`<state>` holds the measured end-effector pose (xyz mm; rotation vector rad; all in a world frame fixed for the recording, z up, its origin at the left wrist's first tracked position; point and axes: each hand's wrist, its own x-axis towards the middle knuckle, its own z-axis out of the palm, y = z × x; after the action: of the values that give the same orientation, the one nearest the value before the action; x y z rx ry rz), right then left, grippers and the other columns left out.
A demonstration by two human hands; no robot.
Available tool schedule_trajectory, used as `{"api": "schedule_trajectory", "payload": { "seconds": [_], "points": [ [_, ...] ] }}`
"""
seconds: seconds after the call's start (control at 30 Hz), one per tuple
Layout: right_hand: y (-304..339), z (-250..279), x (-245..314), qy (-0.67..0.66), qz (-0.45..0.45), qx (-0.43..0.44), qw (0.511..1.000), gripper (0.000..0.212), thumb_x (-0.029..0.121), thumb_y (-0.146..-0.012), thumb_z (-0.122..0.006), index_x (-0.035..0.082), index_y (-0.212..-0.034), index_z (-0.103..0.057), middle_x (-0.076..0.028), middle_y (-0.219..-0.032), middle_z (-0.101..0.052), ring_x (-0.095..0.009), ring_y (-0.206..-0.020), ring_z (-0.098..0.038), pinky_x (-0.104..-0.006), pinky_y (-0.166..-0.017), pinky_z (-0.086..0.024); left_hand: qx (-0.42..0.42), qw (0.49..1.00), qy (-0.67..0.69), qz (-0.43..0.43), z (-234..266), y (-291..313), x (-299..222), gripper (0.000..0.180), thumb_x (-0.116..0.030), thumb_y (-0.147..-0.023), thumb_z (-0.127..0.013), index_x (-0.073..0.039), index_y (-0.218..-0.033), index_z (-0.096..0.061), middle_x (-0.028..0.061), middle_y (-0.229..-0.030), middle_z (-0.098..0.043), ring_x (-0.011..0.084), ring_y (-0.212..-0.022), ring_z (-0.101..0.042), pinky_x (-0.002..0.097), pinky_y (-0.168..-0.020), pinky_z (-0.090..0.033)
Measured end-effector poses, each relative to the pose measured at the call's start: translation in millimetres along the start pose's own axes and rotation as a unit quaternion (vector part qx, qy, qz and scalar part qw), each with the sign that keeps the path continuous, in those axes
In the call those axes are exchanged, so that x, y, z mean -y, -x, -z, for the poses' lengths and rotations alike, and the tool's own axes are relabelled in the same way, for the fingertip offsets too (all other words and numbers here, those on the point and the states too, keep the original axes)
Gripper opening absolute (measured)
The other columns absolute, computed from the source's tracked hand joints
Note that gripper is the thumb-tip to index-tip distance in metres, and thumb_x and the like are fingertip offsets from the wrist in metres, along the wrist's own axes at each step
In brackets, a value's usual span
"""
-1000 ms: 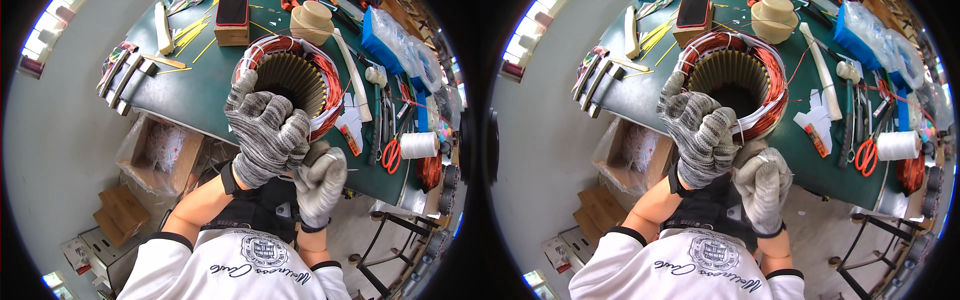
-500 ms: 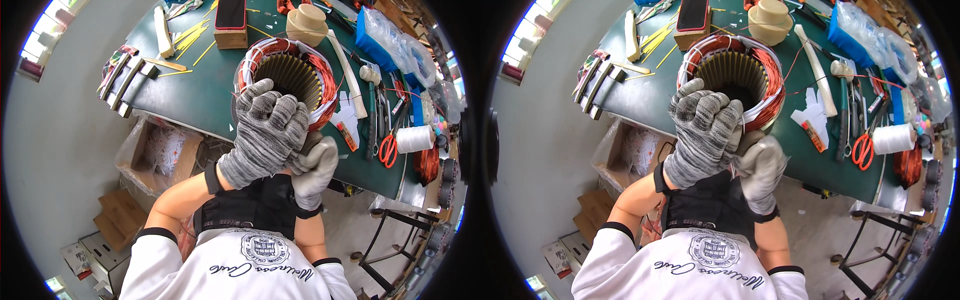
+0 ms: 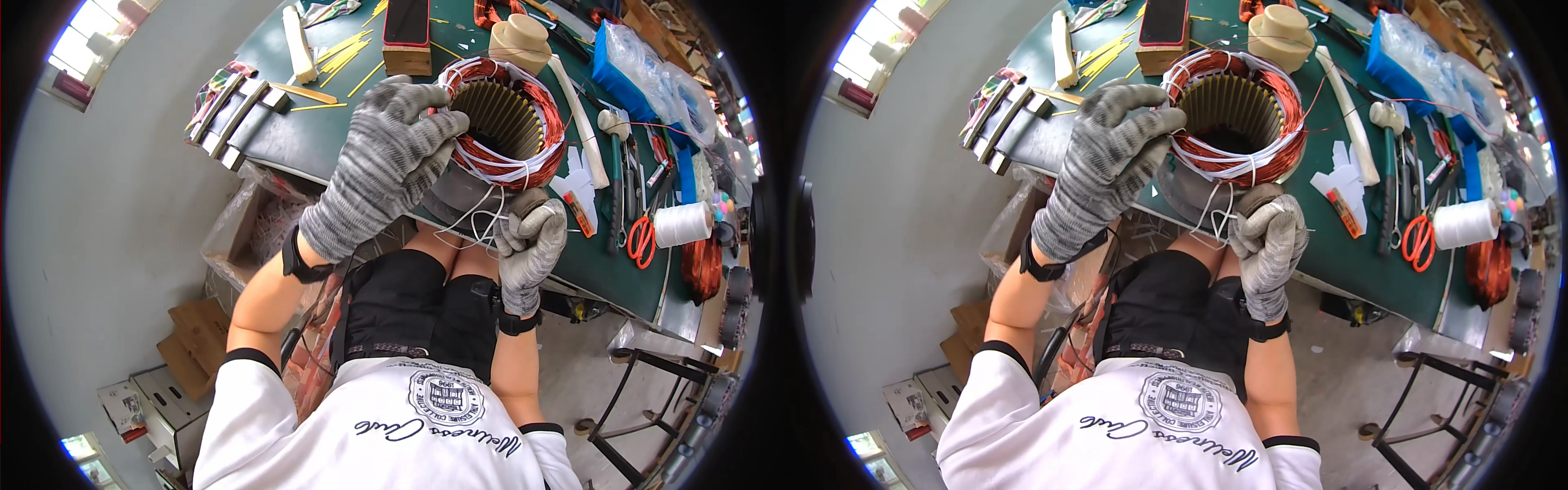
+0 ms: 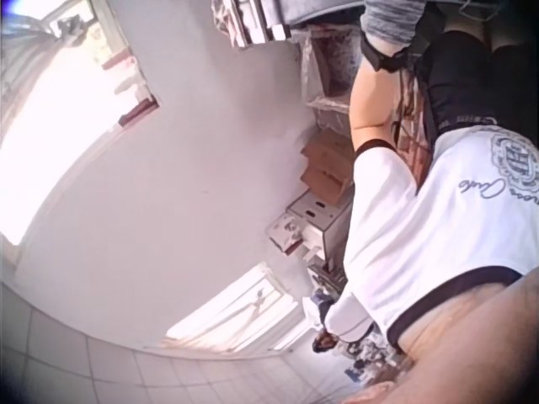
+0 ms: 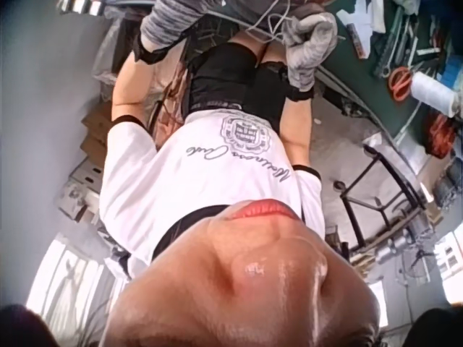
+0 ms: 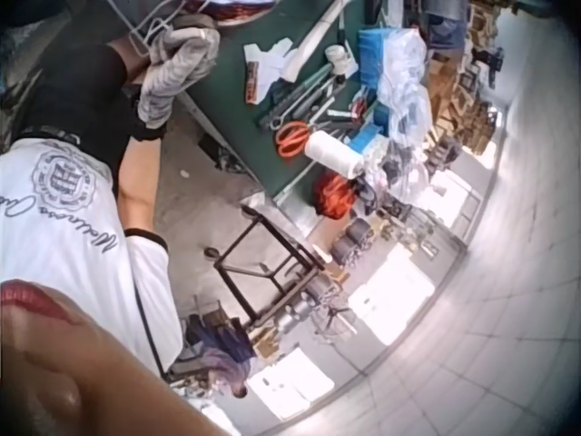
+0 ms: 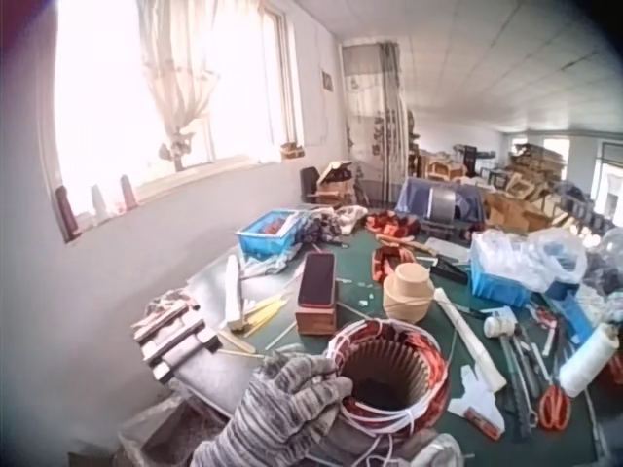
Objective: The person is tying and securing copper windings on a motor stator using thread.
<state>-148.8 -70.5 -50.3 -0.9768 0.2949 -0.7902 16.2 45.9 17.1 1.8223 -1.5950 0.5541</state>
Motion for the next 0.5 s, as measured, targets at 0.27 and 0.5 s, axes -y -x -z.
{"api": "schedule_trajectory", "payload": {
  "seconds": [0.27,0.5],
  "points": [
    [0.1,-1.8,5.7,-0.022,0.015,0.033,0.999,0.039,0.041,-0.09,-0.051,0.006,-0.071,-0.047,0.001,-0.053,-0.038,-0.004,-0.04,-0.027,-0.0181,-0.036,-0.024,0.126,0.989,-0.074,-0.01,15.1,-20.0,-13.8,0.032,-0.004,-0.07,-0.06,-0.006,-0.102,-0.059,0.0117,-0.099,-0.057,0.0303,-0.094,-0.053,0.0388,-0.082,-0.044],
    [10.2,-16.2,31.4,-0.065,-0.089,-0.008,0.994,0.036,0.04,-0.09,-0.051,0.009,-0.073,-0.049,0.004,-0.054,-0.04,-0.001,-0.04,-0.03,-0.0147,-0.035,-0.026,0.098,0.994,0.044,-0.019,11.1,-13.1,-12.6,0.022,-0.005,-0.078,-0.061,-0.005,-0.1,-0.059,0.0116,-0.09,-0.059,0.0292,-0.083,-0.056,0.0371,-0.073,-0.045]
  ]
}}
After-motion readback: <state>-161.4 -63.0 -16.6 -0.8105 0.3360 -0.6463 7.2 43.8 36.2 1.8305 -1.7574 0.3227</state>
